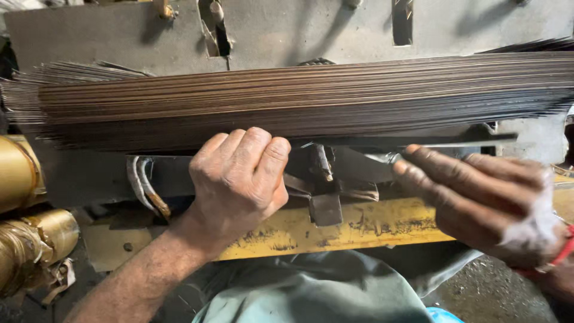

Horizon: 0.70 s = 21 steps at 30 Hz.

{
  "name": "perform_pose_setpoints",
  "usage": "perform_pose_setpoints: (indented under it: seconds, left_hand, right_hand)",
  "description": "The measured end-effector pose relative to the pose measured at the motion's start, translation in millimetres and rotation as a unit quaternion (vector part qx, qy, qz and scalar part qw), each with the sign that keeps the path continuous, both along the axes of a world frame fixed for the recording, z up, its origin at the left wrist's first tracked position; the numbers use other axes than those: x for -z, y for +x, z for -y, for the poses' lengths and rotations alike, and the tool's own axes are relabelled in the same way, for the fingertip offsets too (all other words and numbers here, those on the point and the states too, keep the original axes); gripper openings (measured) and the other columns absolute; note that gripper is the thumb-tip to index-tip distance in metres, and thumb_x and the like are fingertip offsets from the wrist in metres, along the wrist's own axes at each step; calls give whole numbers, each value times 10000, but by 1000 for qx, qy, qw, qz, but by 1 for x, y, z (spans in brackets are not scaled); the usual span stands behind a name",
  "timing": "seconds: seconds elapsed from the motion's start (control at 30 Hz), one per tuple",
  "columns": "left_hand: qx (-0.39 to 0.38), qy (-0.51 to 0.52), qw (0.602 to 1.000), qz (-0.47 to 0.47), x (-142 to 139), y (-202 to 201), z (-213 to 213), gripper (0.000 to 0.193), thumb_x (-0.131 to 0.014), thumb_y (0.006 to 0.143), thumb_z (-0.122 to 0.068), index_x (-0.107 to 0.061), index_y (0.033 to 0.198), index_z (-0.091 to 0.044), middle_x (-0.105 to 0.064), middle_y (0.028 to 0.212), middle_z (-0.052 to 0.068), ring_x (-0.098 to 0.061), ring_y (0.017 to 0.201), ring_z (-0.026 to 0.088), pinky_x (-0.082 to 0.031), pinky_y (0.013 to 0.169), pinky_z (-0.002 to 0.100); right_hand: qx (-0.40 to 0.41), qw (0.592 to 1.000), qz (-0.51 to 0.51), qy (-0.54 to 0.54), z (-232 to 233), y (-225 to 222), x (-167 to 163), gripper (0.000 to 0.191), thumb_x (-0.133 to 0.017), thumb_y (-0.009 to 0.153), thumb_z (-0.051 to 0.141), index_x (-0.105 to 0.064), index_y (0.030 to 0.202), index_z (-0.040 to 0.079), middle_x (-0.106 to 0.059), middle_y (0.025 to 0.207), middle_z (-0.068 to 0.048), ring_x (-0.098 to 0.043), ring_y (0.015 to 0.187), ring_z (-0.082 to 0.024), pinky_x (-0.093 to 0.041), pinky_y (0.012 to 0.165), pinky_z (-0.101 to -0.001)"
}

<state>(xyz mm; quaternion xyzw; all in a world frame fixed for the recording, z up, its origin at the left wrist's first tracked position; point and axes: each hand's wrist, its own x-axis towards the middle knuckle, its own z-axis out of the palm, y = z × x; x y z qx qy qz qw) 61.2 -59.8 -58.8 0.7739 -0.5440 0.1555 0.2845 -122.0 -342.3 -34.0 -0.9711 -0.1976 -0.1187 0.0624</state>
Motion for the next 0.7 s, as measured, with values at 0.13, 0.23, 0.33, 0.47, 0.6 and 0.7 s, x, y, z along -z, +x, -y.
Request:
perform_pose_setpoints:
  seconds: [0.13, 0.23, 0.33, 0.47, 0.6, 0.7]
  left_hand:
    - [-8, 0, 1000, -2, 0, -2, 2, 245, -690, 731, 69, -643, 964, 10, -559, 836, 86, -559, 668, 211, -396, 563, 362]
    - [-9, -5, 1000, -1, -1, -4, 5, 220, -688, 768, 90, -650, 964, -3, -562, 829, 73, -556, 655, 193, -391, 551, 353]
    - [-4, -4, 1000, -18, -4, -5, 6, 200, -701, 803, 83, -641, 967, -15, -553, 836, 68, -566, 677, 201, -412, 579, 353]
    - [-8, 9, 1000, -3, -5, -5, 4, 231, -707, 774, 52, -640, 987, -5, -543, 850, 87, -566, 697, 230, -421, 601, 374]
    - [-13, 14, 1000, -4, -2, -4, 2, 263, -700, 749, 52, -647, 1001, -4, -546, 857, 85, -565, 696, 224, -418, 595, 370]
    - [-13, 13, 1000, -1, -1, -4, 1, 268, -701, 751, 48, -647, 1010, 0, -546, 864, 88, -567, 706, 228, -418, 599, 375]
  right_hand:
    - [-65, 989, 86, -99, -7, -18, 20, 318, -750, 850, 151, -775, 1166, 179, -793, 1132, -158, -442, 438, -16, -378, 356, -199]
    - [-41, 992, 66, -99, -18, -20, 15, 384, -770, 803, 78, -777, 1182, 139, -801, 1120, -164, -467, 436, -33, -411, 358, -218]
    - [33, 999, 12, 30, -18, -13, 3, 436, -698, 805, -32, -757, 1214, 105, -781, 1134, -158, -554, 505, -45, -469, 429, -242]
    - [65, 987, -46, 141, -8, -12, -11, 472, -691, 793, 30, -699, 1259, 104, -744, 1182, -154, -712, 714, -116, -551, 566, -281]
    - [57, 991, -39, 114, -9, -12, -7, 501, -677, 804, -21, -684, 1290, 100, -751, 1174, -165, -745, 802, -179, -583, 623, -326]
    - [66, 988, -39, 132, -15, -4, -5, 532, -651, 801, -27, -653, 1317, 102, -738, 1172, -157, -750, 885, -231, -625, 733, -372]
